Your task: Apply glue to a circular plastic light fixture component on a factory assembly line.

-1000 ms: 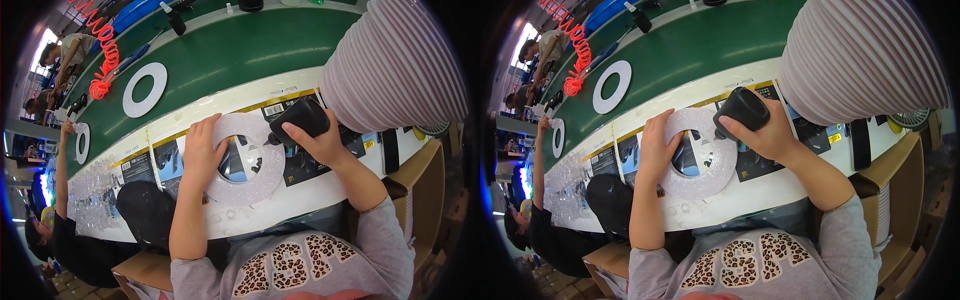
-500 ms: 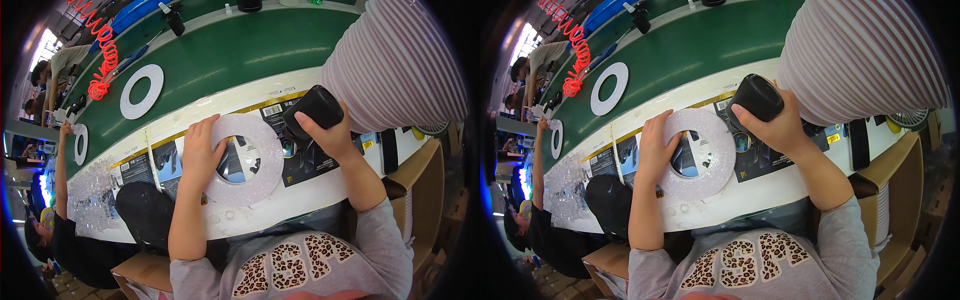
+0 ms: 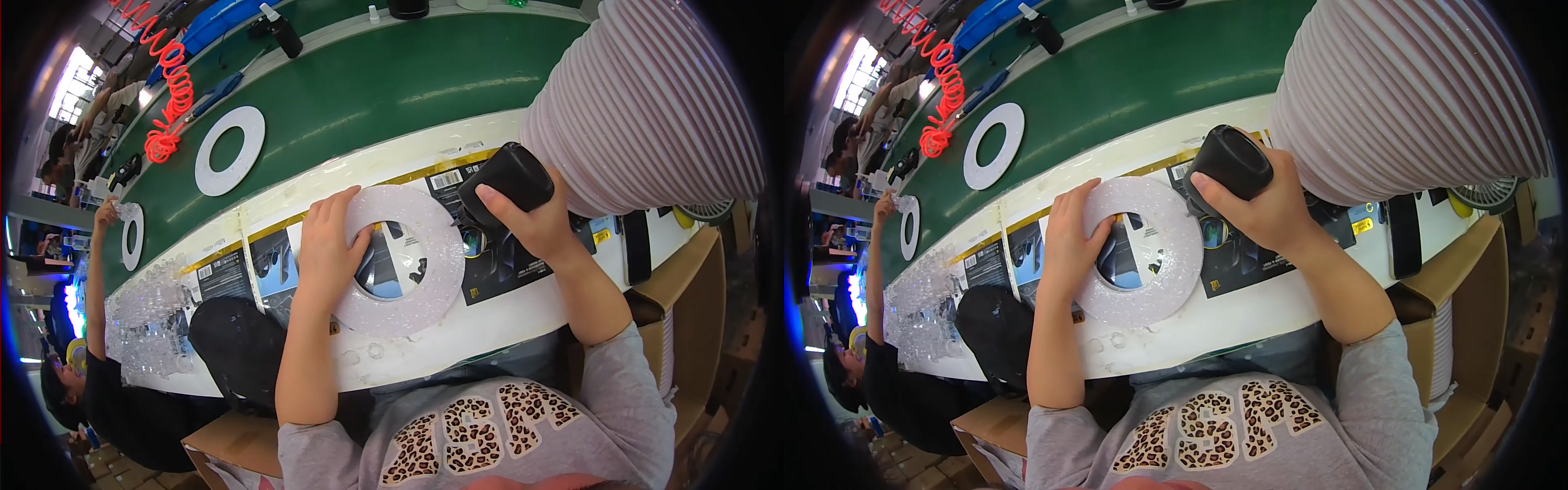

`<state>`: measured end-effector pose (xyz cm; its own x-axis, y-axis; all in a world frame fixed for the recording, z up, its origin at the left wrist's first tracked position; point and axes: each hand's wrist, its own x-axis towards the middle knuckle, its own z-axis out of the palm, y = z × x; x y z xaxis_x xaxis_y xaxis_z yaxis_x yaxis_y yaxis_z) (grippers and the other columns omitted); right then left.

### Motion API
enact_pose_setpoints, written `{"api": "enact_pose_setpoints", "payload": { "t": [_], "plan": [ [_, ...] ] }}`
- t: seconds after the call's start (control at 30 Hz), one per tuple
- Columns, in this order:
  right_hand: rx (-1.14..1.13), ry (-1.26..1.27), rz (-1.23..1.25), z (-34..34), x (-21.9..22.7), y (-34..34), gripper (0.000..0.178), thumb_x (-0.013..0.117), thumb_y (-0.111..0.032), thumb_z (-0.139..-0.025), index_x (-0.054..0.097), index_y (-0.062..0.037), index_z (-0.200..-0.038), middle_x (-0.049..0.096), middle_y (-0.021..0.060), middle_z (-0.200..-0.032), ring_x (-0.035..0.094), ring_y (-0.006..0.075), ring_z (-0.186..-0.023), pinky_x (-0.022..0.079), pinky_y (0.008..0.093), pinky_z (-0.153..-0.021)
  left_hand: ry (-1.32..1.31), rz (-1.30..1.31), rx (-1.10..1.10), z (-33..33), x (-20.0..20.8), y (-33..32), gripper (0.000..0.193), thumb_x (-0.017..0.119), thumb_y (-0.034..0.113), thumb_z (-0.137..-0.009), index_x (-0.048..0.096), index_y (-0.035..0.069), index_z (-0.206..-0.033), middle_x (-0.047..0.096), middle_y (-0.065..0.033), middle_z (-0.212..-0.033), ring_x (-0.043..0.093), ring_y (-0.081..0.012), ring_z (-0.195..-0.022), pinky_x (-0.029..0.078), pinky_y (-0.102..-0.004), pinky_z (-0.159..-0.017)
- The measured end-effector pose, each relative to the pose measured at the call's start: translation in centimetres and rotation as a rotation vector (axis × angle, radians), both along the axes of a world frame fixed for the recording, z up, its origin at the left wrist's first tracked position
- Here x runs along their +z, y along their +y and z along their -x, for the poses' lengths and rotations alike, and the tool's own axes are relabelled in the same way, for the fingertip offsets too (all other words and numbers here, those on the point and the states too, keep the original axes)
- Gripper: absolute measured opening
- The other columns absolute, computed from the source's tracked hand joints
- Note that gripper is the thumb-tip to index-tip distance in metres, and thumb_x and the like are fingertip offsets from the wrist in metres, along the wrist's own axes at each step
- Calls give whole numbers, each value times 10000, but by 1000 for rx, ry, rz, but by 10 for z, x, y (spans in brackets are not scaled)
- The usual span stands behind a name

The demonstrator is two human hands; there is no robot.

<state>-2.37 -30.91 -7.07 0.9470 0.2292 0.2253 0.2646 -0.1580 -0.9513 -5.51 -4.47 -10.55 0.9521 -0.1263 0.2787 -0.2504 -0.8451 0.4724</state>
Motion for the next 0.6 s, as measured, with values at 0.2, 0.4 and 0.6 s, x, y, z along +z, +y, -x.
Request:
{"api": "enact_pose_setpoints", "payload": {
  "t": [0.2,0.4,0.6],
  "plan": [
    [-1,3,1,0,1,0,140,688,-76,-792,629,12,-884,659,44,-789,605,77,-725,492,228,-660,3,8,-9,0,-1,-1,503,712,66,-716,536,45,-1187,601,-132,-1100,520,-314,-1068,429,-391,-921],
    [6,-11,3,-1,2,0,143,686,-78,-794,626,9,-889,656,41,-788,597,71,-725,486,225,-659,1,-4,-1,-1,0,-1,508,709,64,-717,534,46,-1193,600,-132,-1099,521,-315,-1066,429,-393,-919],
    [-2,-14,-16,-2,0,1,148,687,-78,-793,622,8,-892,654,38,-786,595,69,-723,483,226,-656,3,-2,-1,0,-1,-2,514,710,63,-716,531,45,-1197,599,-132,-1098,518,-316,-1068,427,-392,-922]
  ]
}}
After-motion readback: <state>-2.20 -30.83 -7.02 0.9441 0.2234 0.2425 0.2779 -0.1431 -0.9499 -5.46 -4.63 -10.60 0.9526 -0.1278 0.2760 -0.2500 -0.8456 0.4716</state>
